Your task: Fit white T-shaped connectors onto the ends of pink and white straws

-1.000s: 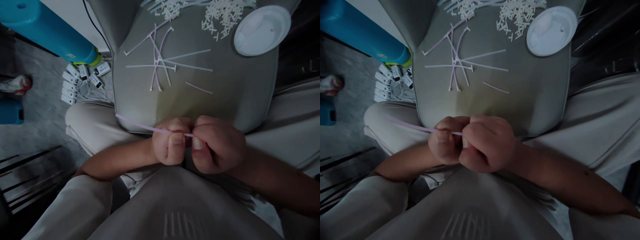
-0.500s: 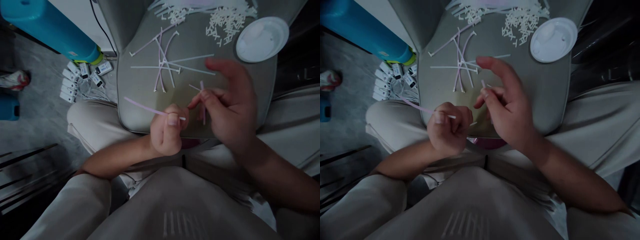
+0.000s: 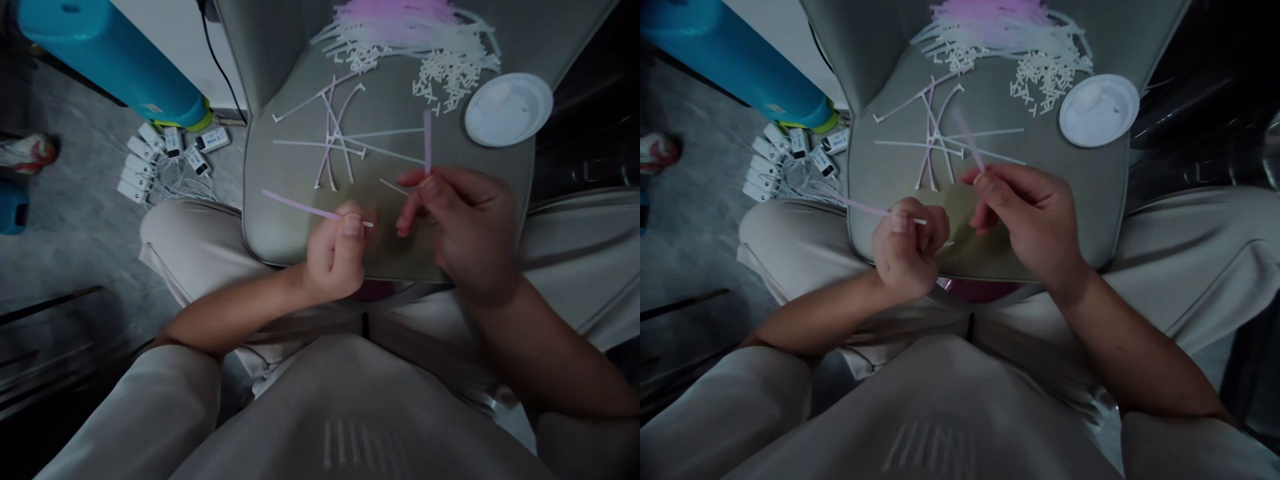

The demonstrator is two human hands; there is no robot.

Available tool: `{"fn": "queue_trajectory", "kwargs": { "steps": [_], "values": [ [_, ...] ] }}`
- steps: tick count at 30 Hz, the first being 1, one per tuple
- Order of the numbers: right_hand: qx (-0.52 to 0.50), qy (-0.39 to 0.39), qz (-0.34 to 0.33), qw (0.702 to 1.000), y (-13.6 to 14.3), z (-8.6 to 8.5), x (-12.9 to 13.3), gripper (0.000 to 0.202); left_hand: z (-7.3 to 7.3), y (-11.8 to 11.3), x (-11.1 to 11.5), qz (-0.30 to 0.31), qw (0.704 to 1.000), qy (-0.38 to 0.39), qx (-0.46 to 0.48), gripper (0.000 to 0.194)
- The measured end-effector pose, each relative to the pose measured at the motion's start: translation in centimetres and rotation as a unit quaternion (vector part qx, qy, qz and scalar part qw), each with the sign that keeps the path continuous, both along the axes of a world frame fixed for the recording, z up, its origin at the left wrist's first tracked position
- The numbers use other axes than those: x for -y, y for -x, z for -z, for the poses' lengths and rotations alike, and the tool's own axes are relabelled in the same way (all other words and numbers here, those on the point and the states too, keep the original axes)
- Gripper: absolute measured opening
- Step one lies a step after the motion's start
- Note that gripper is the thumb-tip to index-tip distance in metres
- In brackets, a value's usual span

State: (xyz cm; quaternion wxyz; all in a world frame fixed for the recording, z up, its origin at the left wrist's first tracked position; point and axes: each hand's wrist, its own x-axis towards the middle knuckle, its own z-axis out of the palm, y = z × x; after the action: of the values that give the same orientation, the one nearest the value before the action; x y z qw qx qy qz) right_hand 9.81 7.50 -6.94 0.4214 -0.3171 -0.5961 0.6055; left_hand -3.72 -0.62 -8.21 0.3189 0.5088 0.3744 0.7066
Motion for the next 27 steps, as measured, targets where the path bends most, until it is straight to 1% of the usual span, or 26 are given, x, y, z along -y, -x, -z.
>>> {"fn": "queue_trajectory", "kwargs": {
  "steps": [1,2,5,6,8,10,14,16,19,20,21,23,24,27],
  "values": [
    [0.018,-0.033,0.027,0.999,0.1,0.2,0.1,0.016,0.1,0.1,-0.1,-0.008,1.000,0.002,-0.011,0.038],
    [0.036,-0.078,0.038,0.996,0.1,0.3,0.2,0.016,0.2,0.3,-0.2,-0.014,1.000,0.003,-0.022,0.039],
    [0.106,-0.213,0.055,0.970,-0.2,-0.1,0.3,0.012,0.3,0.9,-0.8,-0.040,0.997,-0.008,-0.059,0.038],
    [0.134,-0.240,0.063,0.960,-0.3,-0.4,0.3,0.011,0.2,1.1,-1.1,-0.056,0.995,-0.016,-0.078,0.038],
    [0.177,-0.263,0.069,0.946,-0.5,-0.9,0.4,0.010,0.0,1.5,-1.4,-0.084,0.988,-0.027,-0.123,0.039],
    [0.195,-0.270,0.063,0.941,-0.6,-1.3,0.6,0.011,-0.3,1.7,-1.6,-0.090,0.984,-0.027,-0.154,0.039],
    [0.222,-0.278,0.031,0.934,-0.7,-1.6,0.9,0.014,-0.6,1.7,-1.7,-0.053,0.988,-0.014,-0.145,0.037],
    [0.211,-0.259,0.020,0.942,-0.7,-1.8,0.9,0.013,-0.7,1.6,-1.7,-0.045,0.989,-0.007,-0.139,0.038],
    [0.164,-0.212,0.016,0.963,-0.9,-1.7,0.7,0.009,-0.8,1.6,-1.7,-0.035,0.993,0.010,-0.116,0.040],
    [0.147,-0.196,0.013,0.969,-1.0,-1.6,0.6,0.010,-0.9,1.6,-1.7,-0.029,0.994,0.020,-0.102,0.041],
    [0.131,-0.180,0.011,0.975,-1.1,-1.3,0.4,0.016,-0.9,1.5,-1.6,-0.022,0.996,0.035,-0.083,0.041],
    [0.103,-0.149,0.016,0.983,-1.2,-0.5,0.0,0.029,-1.2,1.5,-1.5,-0.007,0.996,0.082,-0.024,0.042],
    [0.096,-0.140,0.027,0.985,-1.2,0.0,-0.1,0.031,-1.5,1.4,-1.4,0.002,0.994,0.110,0.015,0.042],
    [0.097,-0.147,0.079,0.981,-0.8,1.4,0.2,0.022,-2.6,1.1,-1.4,0.043,0.970,0.201,0.129,0.044]
  ]
}}
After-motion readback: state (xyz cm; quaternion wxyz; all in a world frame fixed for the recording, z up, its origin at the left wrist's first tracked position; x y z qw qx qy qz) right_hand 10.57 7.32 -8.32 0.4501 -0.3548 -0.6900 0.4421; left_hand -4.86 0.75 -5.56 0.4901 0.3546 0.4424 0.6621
